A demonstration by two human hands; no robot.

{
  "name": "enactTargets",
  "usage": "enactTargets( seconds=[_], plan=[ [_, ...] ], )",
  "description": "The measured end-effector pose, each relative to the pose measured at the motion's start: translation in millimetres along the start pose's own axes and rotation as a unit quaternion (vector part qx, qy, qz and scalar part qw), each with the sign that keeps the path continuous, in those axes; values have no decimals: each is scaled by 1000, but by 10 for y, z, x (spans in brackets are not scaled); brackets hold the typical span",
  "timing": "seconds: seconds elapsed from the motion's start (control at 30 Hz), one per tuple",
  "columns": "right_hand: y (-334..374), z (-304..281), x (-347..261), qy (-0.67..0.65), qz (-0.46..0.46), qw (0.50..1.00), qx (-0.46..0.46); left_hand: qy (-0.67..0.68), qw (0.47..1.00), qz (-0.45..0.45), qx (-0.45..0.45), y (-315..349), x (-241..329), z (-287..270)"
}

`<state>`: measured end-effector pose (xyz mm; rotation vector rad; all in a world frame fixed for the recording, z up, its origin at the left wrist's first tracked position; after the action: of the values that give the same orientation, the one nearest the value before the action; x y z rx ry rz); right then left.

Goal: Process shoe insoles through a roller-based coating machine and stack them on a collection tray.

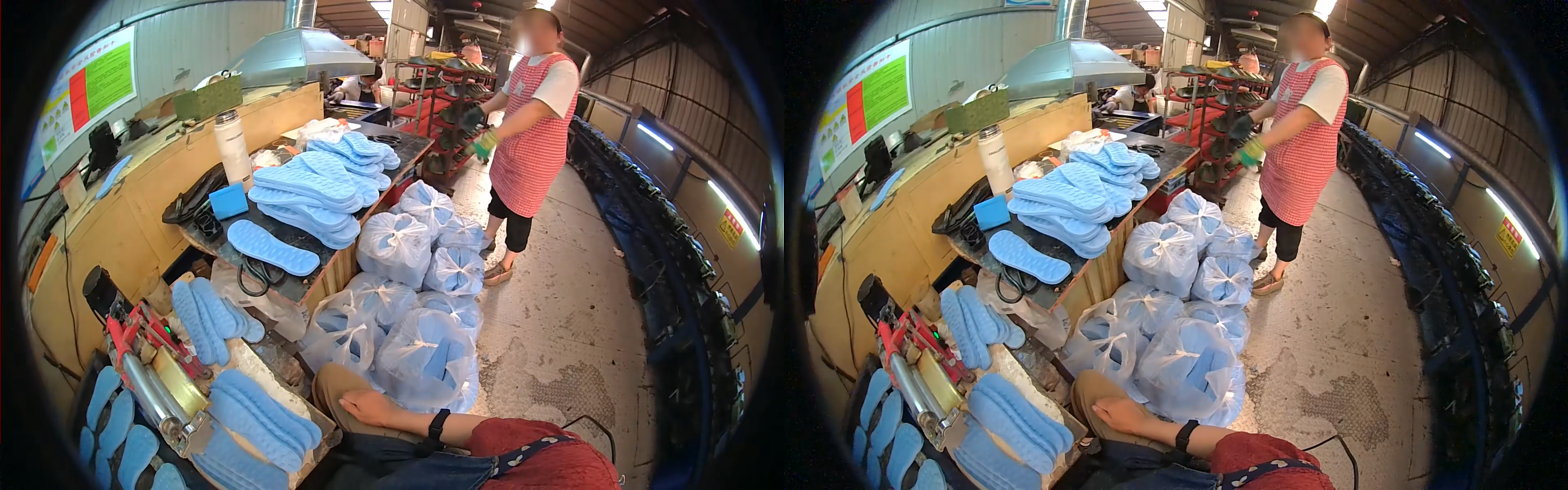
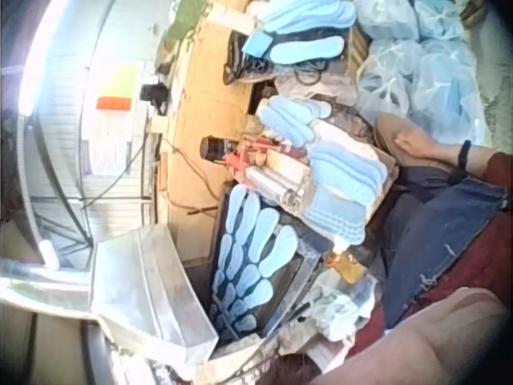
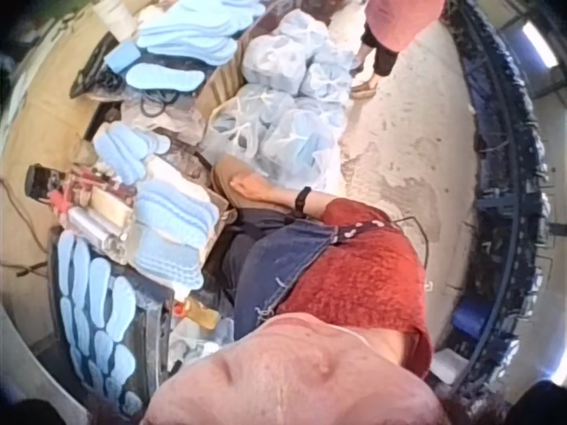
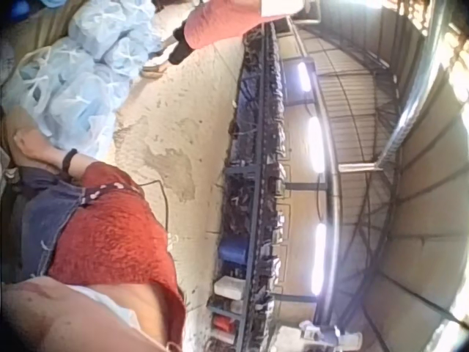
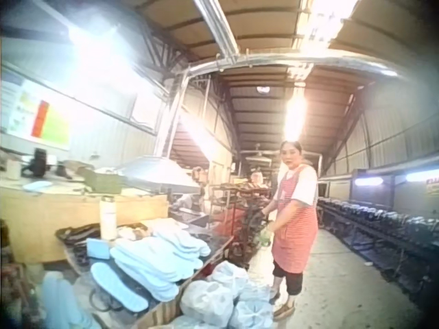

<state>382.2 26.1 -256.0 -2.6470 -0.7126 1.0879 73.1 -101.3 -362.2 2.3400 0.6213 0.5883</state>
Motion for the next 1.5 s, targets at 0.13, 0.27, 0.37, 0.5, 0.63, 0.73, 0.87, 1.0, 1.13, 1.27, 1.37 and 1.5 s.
enactTargets(
  seconds=[0.13, 0.27, 0.37, 0.5, 0.63, 0.73, 0.87, 1.0, 1.13, 1.27, 1.37, 1.5],
  plan=[
    [13, 4, 73, 5, 13, 1000, -9, 5, 1000, -6, 2, 38, -58, 10],
    [-5, 99, 137, 10, 15, 1000, -2, 16, 999, -28, 4, 64, -303, 41],
    [-30, 341, 166, 39, -5, 999, -12, 40, 997, -67, 13, 229, -941, 170],
    [146, 69, 187, 28, -21, 998, 52, 5, 996, -87, 17, 199, -1936, 735],
    [125, 49, 329, -162, 67, 985, 9, -8, 993, -118, 5, 746, -2542, 1172],
    [-180, -245, 87, -203, 73, 977, 8, 14, 976, -214, 43, 1302, -2158, 449],
    [-685, -429, -396, -230, 19, 973, 16, 8, 952, -92, 291, 1845, -1350, -590],
    [-1156, -187, -989, -150, -129, 980, -7, 170, 884, 11, 435, 2176, -340, -1663],
    [-1494, 268, -1464, -96, -309, 946, 4, 114, 879, 160, 434, 1759, 322, -1905],
    [-1516, 745, -1544, 60, -282, 958, 4, 76, 848, 104, 515, 985, 595, -2192],
    [-1412, 916, -1381, 78, -230, 970, -13, 50, 834, 8, 550, 357, 524, -2178],
    [-1418, 905, -1280, 76, -199, 977, -23, 29, 843, -46, 535, -31, 464, -2057]
  ],
)
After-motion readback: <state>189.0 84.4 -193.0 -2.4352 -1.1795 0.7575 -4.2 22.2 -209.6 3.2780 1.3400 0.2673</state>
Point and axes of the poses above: each hand's wrist, its own y-axis away from the middle knuckle, its own z-axis out of the palm, x = y × z, the point moved 5 cm from there along -y, towards the middle knuckle, and after that the axes turned 15 degrees about -z, right-handed, at the moved point
